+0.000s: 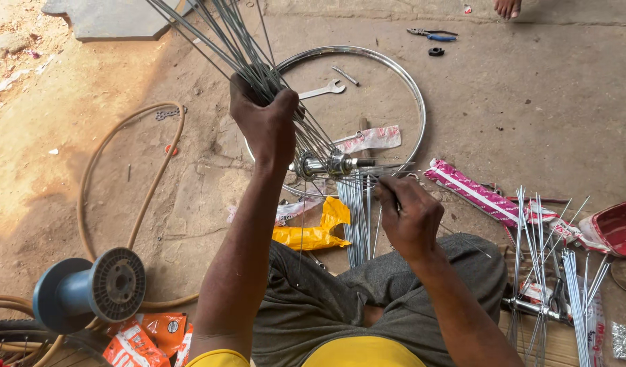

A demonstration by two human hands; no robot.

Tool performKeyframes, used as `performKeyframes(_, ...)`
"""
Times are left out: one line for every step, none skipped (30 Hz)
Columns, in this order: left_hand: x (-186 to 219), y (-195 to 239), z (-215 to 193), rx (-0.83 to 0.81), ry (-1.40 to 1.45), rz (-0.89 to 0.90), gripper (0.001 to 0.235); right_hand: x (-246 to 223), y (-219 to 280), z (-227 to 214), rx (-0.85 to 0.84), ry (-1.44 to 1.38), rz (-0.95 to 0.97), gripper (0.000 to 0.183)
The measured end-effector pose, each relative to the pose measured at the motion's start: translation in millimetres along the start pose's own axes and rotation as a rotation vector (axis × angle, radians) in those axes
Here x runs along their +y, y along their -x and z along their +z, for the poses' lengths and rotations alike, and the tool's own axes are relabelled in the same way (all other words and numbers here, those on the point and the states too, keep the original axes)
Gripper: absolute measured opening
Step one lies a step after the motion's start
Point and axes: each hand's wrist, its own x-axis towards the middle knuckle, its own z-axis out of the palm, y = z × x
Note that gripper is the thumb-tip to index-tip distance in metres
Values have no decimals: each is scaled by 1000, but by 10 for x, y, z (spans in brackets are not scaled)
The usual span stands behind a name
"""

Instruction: The person inserts bicycle spokes into the hub, then attaches them to the rim using nipples. They tighten the spokes with a spoke wrench to secure the wheel structure.

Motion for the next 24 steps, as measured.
performKeyframes(-7,19,-11,3,-76,41,38,13,19,-21,-2,-5,-14,13)
performKeyframes(-14,35,-18,-56,-10,65,41,34,28,-41,-15,0,4,15)
performKeyframes(-18,32,-24,-115,56,88,43,59,29,-67,-29,5,22,17)
performKeyframes(-21,39,-43,-172,120,109,45,76,29,-94,-46,7,39,18)
performKeyframes(-24,43,-57,-190,201,109,49,83,25,-129,-79,-52,56,19)
performKeyframes(-27,9,-37,-213,287,116,53,99,-16,-175,-103,-107,68,19)
performKeyframes(-30,-20,-15,-236,373,123,57,111,-69,-235,-127,-163,80,20)
performKeyframes(-34,-52,9,-263,401,128,58,117,-127,-309,-194,-174,128,20)
performKeyframes(-42,-75,28,-290,429,134,58,122,-194,-398,-260,-185,174,20)
performKeyframes(-49,-97,33,-316,453,138,59,114,-260,-483,-329,-198,222,20)
performKeyframes(-63,-95,42,-329,449,155,58,83,-305,-576,-316,-103,147,20)
performKeyframes(-74,-96,46,-340,443,176,58,55,-360,-660,-302,-8,68,20)
performKeyframes(-88,-120,50,-352,437,196,58,36,-417,-729,-288,86,-9,21)
performKeyframes(-116,-100,50,-352,524,189,58,2,-420,-801,-308,149,-9,21)
performKeyframes(-143,-92,50,-352,611,181,57,-14,-426,-845,-329,212,-9,22)
performKeyframes(-164,-79,50,-347,699,172,57,-30,-417,-873,-352,274,-10,22)
performKeyframes(-173,-51,43,-333,754,158,57,-49,-392,-890,-380,212,6,23)
performKeyframes(-165,-58,50,-323,810,154,58,-50,-385,-877,-399,150,17,25)
performKeyframes(-149,-51,59,-312,867,148,58,-55,-362,-858,-418,88,27,26)
performKeyframes(-127,-43,62,-297,857,162,59,-61,-329,-818,-468,-16,125,28)
performKeyframes(-111,-22,66,-282,847,175,59,-81,-263,-771,-518,-122,224,30)
performKeyframes(-110,14,74,-267,838,182,60,-103,-173,-733,-567,-227,329,33)
performKeyframes(-118,50,74,-281,772,208,60,-96,-102,-693,-594,-252,427,35)
performKeyframes(-135,104,62,-292,704,230,61,-111,-7,-664,-625,-278,529,38)
